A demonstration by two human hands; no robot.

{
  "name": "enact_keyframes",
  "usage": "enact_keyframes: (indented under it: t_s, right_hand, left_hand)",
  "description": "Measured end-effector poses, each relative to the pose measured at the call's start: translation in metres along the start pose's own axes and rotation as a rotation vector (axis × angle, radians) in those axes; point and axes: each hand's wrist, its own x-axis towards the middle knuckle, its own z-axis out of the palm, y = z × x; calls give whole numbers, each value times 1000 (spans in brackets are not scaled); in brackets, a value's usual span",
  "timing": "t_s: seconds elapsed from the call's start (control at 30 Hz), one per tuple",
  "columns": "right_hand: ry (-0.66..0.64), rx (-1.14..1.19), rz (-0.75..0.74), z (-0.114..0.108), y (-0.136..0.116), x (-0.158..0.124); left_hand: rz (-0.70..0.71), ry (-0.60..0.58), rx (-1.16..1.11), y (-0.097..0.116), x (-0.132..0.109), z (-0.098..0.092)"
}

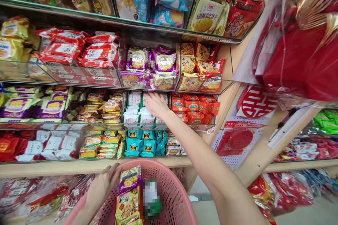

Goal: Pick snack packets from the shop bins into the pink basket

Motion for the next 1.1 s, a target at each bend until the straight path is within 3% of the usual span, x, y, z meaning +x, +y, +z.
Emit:
enact_keyframes:
  t_s: [0.3,1.1]
  right_hand:
    - [-61,-2,55,0,-3,1]
    - [64,-148,58,-7,-15,-15]
  left_hand:
    - [6,2,16,-1,1,2]
    - [0,20,-16,1,-2,0]
